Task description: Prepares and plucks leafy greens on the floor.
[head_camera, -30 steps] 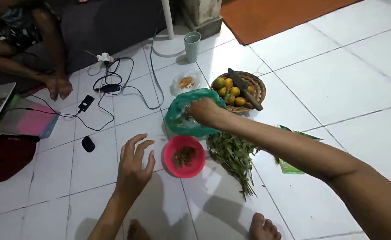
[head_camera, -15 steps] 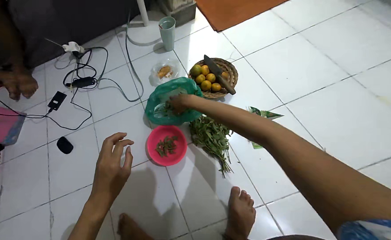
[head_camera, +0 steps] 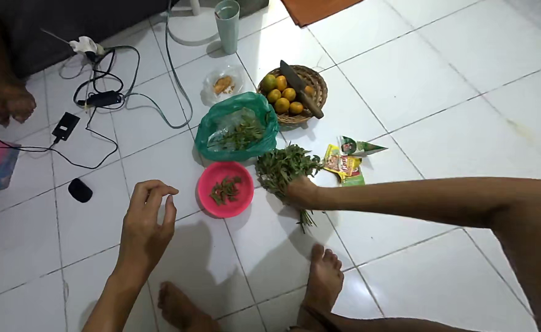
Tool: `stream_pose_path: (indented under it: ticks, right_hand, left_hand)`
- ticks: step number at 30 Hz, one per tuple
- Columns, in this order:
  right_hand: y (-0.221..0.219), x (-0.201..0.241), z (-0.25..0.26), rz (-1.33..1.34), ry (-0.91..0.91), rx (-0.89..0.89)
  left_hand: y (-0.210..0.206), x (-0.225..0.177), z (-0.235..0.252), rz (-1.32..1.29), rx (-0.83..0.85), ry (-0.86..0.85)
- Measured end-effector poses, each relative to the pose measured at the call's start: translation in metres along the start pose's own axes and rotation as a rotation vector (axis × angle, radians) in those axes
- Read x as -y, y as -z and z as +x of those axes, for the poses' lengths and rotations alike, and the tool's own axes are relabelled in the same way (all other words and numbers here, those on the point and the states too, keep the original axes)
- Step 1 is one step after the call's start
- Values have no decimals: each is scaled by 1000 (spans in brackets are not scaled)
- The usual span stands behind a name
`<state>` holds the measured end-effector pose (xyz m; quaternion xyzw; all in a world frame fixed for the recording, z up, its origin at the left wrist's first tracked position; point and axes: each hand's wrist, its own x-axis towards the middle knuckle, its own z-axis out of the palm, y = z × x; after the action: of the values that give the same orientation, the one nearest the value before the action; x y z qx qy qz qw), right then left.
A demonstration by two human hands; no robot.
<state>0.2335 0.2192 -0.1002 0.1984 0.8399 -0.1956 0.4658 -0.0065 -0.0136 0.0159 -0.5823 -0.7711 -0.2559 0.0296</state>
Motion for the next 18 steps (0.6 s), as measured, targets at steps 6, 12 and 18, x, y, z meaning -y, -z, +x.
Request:
stream_pose_path:
  ticks: [6, 12, 18]
  right_hand:
    - [-33, -21, 9, 131, -121, 69]
    - [-36, -68, 4, 445, -224, -28]
    - [-84, -82, 22, 1051, -325, 100]
  left_hand:
    - [-7, 0, -1, -12, 18, -8]
    - [-11, 1, 3, -46, 25, 28]
    - [-16, -2, 7, -59, 39, 59]
